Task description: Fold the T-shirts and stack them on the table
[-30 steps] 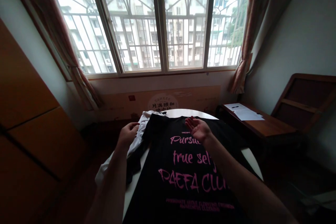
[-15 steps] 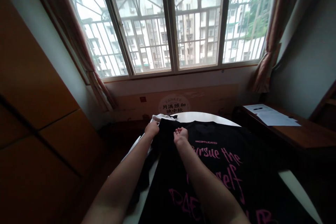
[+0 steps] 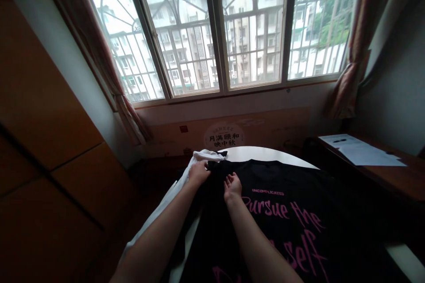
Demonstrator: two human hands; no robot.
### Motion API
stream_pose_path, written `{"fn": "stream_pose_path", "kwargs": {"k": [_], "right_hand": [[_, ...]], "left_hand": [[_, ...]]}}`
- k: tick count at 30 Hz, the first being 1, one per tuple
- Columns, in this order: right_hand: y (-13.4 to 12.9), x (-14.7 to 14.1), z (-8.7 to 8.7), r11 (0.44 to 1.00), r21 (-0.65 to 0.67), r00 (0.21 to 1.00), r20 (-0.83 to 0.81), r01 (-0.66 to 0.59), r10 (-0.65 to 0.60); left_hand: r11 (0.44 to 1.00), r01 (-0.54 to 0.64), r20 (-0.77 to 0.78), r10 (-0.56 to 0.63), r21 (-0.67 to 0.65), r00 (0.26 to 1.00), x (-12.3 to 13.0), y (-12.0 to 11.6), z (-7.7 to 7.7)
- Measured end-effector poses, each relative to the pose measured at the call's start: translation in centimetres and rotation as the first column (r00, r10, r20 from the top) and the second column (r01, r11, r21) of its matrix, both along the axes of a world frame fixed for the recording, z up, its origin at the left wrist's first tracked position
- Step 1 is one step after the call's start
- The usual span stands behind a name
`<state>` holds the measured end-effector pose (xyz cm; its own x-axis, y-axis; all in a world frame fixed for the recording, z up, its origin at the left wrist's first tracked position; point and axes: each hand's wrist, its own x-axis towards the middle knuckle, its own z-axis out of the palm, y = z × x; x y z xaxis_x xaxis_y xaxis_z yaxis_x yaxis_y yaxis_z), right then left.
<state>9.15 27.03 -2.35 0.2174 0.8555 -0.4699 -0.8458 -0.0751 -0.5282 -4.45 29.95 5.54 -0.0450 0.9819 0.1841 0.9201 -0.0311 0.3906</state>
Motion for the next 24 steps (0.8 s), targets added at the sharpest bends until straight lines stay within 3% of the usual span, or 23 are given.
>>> {"fn": "stream_pose_path", "kwargs": {"k": [6, 9, 14, 17, 22, 24], "right_hand": [[0.2, 0.1, -0.2, 0.996, 0.053, 0.995, 0.076, -0.071, 0.066], [0.4, -0.1, -0.6, 0.991, 0.085, 0.982, 0.164, -0.106, 0.091], [0.5, -0.5, -1.2, 0.974, 0.146, 0.914, 0.394, -0.171, 0.101], [0.3, -0.8, -1.2, 0.951, 0.196, 0.839, 0.534, -0.240, 0.102], [-0.8, -1.3, -1.0, 0.900, 0.236, 0.690, 0.718, -0.367, 0.093], [-1.4, -1.3, -0.8, 0.877, 0.212, 0.586, 0.805, -0.431, 0.093]], "left_hand": [[0.994, 0.098, 0.127, -0.102, 0.038, 0.987, 2.1, -0.2, 1.3], [0.995, 0.032, 0.157, -0.046, 0.091, 0.986, 1.1, -0.3, 2.4], [0.977, -0.149, 0.175, 0.122, 0.154, 0.977, -3.0, -0.9, 3.8], [0.971, -0.197, 0.171, 0.173, 0.138, 0.970, -5.8, -1.4, 3.5], [0.966, -0.250, 0.150, 0.238, 0.065, 0.960, -8.6, -1.9, 1.5], [0.961, -0.273, 0.142, 0.265, 0.043, 0.954, -9.1, -1.9, 0.6]]}}
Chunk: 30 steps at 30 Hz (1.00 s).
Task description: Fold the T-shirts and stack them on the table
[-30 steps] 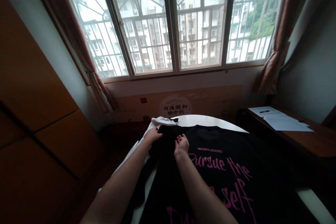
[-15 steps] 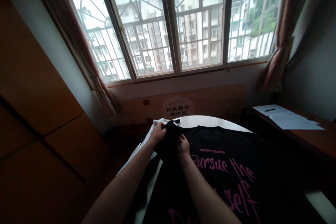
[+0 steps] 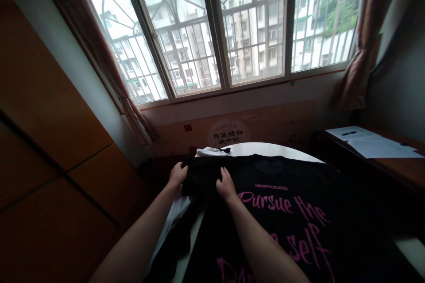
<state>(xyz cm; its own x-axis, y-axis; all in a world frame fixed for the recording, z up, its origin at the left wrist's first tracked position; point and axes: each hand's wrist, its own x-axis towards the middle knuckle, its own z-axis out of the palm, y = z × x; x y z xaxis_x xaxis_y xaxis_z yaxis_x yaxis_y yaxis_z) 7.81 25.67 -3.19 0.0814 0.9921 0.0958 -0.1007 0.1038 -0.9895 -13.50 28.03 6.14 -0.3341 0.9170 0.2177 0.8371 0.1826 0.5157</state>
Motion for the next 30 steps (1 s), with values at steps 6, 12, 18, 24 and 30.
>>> {"fn": "stream_pose_path", "kwargs": {"k": [6, 12, 18, 24, 30], "right_hand": [[-1.3, 0.3, 0.9, 0.992, -0.031, 0.654, 0.750, -0.123, 0.105], [-0.9, 0.4, 1.0, 0.997, -0.026, 0.718, 0.692, -0.071, 0.069], [1.4, 1.1, 0.0, 0.991, -0.013, 0.987, 0.090, 0.134, -0.133], [2.5, 1.8, -0.9, 0.974, -0.119, 0.974, -0.101, 0.193, -0.205], [2.5, 2.0, -0.2, 0.962, -0.175, 0.938, -0.245, 0.208, -0.247]], "left_hand": [[0.998, -0.060, -0.108, 0.056, -0.035, 0.993, -0.1, 0.3, -0.5], [1.000, 0.024, -0.380, -0.016, 0.016, 0.925, 3.5, -0.7, 0.7], [0.946, 0.288, -0.510, -0.323, -0.150, 0.797, 8.3, -1.9, -1.9], [0.941, 0.202, -0.480, -0.315, -0.272, 0.819, 6.6, -0.2, -3.0], [0.929, 0.285, -0.479, -0.367, -0.237, 0.798, 4.5, -1.2, 0.1]]}}
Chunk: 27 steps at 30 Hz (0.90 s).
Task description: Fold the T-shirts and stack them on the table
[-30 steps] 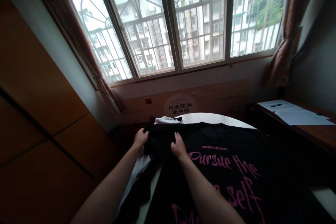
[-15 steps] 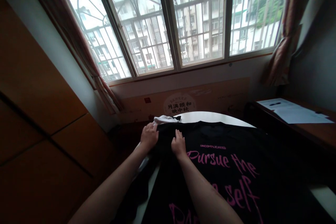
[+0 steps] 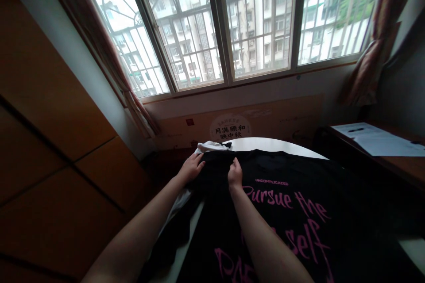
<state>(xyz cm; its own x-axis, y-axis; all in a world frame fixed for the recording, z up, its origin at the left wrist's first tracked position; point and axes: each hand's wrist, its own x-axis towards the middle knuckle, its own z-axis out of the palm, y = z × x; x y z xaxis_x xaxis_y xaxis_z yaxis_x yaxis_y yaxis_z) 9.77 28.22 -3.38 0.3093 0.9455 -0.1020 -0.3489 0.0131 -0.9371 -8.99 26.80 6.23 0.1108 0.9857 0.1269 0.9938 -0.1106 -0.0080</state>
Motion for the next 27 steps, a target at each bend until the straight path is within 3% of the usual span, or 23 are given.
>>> {"fn": "stream_pose_path", "kwargs": {"k": [4, 8, 12, 17, 23, 27], "right_hand": [[-0.3, 0.5, 1.0, 0.999, -0.002, 0.998, -0.053, -0.043, 0.043], [-0.9, 0.9, 1.9, 0.981, -0.015, 0.979, -0.071, -0.195, 0.193], [-1.6, 0.4, 2.2, 0.912, -0.062, 0.914, -0.056, -0.405, 0.402], [-2.4, -0.9, 2.1, 0.798, -0.139, 0.806, -0.006, -0.586, 0.591], [-2.5, -1.3, 1.9, 0.757, -0.172, 0.769, -0.005, -0.630, 0.639], [-2.7, -1.1, 2.2, 0.749, -0.179, 0.769, -0.083, -0.638, 0.634]], "left_hand": [[0.986, -0.152, 0.020, 0.151, 0.070, 0.988, -1.5, -2.1, 2.5], [0.941, -0.332, 0.023, 0.335, -0.067, 0.942, -3.4, -3.5, 3.7], [0.918, -0.341, 0.044, 0.356, -0.201, 0.933, -4.3, -4.6, 3.3], [0.953, -0.281, 0.153, 0.297, -0.117, 0.943, -3.7, -5.7, 2.2], [0.954, -0.301, 0.298, 0.291, -0.012, 0.909, -3.7, -5.6, 1.4], [0.956, -0.289, 0.381, 0.286, -0.051, 0.879, -4.6, -5.1, 0.9]]}}
